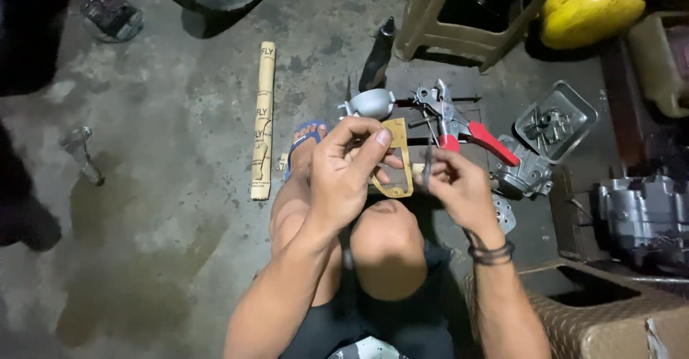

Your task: Cutting a gasket from a sheet and fitting it onto a motorcycle engine component

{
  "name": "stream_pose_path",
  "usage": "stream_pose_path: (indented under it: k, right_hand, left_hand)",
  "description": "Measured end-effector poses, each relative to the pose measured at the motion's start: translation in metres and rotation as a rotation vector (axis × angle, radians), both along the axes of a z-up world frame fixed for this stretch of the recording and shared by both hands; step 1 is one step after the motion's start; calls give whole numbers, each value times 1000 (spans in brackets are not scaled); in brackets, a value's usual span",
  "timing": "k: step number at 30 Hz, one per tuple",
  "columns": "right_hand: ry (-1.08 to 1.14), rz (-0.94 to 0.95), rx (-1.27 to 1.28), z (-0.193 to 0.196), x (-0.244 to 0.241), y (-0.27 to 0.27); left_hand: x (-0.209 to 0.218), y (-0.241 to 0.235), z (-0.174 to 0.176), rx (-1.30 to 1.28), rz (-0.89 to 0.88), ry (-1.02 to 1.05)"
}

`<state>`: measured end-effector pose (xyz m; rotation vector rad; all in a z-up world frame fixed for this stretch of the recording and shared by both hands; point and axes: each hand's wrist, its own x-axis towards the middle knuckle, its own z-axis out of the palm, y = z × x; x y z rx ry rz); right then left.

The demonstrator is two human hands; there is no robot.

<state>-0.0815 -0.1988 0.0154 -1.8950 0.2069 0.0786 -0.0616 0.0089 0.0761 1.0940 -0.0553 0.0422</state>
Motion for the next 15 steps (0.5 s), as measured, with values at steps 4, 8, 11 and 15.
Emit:
stream_pose_path:
  k: [4, 8, 11, 15]
  right_hand:
    - [-135, 106, 91, -16, -26, -8]
    - [-134, 228, 449, -17, -40, -7]
    - [-173, 257, 501, -9, -45, 0]
    - [-278, 305, 468, 14, -46, 17]
  left_hand:
    - [-6, -9, 1, -9, -23, -1]
    - [-16, -14, 2, -7, -55, 20]
    - [-21, -16, 4, -9, -35, 15]
    - [-24, -18, 4, -3, 8, -32]
